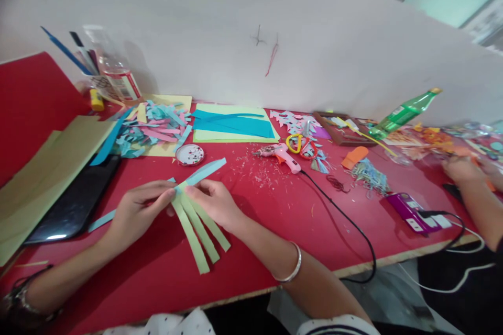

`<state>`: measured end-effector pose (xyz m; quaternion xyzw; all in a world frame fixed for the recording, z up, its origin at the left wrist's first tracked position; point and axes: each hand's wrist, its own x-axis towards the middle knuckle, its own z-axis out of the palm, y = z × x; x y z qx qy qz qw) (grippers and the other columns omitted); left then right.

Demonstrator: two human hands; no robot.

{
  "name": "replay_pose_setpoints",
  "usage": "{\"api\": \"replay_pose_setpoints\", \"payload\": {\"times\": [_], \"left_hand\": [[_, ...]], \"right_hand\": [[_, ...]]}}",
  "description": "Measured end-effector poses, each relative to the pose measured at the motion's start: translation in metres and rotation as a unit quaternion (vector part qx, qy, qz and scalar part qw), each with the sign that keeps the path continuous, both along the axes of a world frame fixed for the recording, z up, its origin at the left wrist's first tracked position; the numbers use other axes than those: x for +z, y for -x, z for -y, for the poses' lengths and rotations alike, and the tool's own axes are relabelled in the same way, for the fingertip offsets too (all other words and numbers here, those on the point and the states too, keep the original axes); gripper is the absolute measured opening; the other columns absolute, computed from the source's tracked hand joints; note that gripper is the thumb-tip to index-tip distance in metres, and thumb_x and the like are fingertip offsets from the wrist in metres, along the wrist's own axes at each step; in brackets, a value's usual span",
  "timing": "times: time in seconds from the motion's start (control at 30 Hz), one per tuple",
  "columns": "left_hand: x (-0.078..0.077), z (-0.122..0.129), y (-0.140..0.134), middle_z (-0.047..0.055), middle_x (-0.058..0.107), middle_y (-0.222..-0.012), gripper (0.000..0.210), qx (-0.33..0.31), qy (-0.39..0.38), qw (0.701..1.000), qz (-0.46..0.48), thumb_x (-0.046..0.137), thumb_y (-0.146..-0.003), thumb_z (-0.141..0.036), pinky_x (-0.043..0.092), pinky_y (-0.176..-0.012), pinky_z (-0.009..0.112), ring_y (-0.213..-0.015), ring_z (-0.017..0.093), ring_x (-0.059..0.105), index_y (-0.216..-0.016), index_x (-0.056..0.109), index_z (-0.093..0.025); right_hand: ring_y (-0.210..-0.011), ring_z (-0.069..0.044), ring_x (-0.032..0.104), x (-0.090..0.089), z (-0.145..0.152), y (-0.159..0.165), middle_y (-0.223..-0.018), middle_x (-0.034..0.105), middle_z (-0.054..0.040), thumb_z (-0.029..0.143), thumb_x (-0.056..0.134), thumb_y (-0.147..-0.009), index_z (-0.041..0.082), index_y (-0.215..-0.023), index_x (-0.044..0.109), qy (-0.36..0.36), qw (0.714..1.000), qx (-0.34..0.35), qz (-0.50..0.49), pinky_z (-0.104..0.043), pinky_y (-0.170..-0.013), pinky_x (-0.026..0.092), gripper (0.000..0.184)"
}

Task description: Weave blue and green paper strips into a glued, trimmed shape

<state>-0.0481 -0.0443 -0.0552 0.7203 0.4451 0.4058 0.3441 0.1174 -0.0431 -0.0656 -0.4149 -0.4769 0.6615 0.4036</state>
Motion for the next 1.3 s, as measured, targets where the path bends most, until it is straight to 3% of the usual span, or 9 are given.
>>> {"api": "replay_pose_setpoints", "payload": {"times": [0.27, 0.57, 1.3], "left_hand": [[-0.0009, 0.0031, -0.0055, 0.001, 0.057, -0.057, 0.038, 0.028, 0.022, 0.999, -0.001, 0.046, -0.082, -0.034, 0.042, -0.062, 0.022, -0.064, 0.015, 0.056, -0.049, 0.053, -0.018], [0.0000, 0.0044, -0.0078, 0.001, 0.058, -0.060, 0.037, 0.030, 0.080, 0.995, 0.041, 0.047, -0.081, -0.034, 0.043, -0.057, 0.020, -0.059, 0.013, 0.054, -0.049, 0.055, -0.017], [-0.0026, 0.0019, -0.0060, -0.001, 0.057, -0.058, 0.035, 0.018, 0.099, 0.994, 0.050, 0.048, -0.081, -0.035, 0.043, -0.058, 0.020, -0.058, 0.013, 0.054, -0.052, 0.057, -0.017]], "right_hand": [[-0.060, -0.009, 0.049, 0.0008, 0.0009, 0.0032, -0.066, 0.055, 0.0023, 0.038, 0.065, -0.066, 0.017, -0.069, 0.057, 0.008, 0.996, -0.087, -0.016, -0.021, -0.057, 0.040, 0.023], [-0.057, -0.008, 0.047, 0.0013, 0.0013, 0.0027, -0.062, 0.053, 0.0031, 0.037, 0.065, -0.067, 0.017, -0.068, 0.056, -0.002, 0.996, -0.094, 0.000, -0.021, -0.054, 0.037, 0.022], [-0.056, -0.008, 0.050, -0.0024, -0.0002, 0.0001, -0.063, 0.056, 0.0028, 0.036, 0.067, -0.065, 0.017, -0.069, 0.057, 0.024, 0.996, -0.086, -0.027, -0.021, -0.055, 0.040, 0.022]]}}
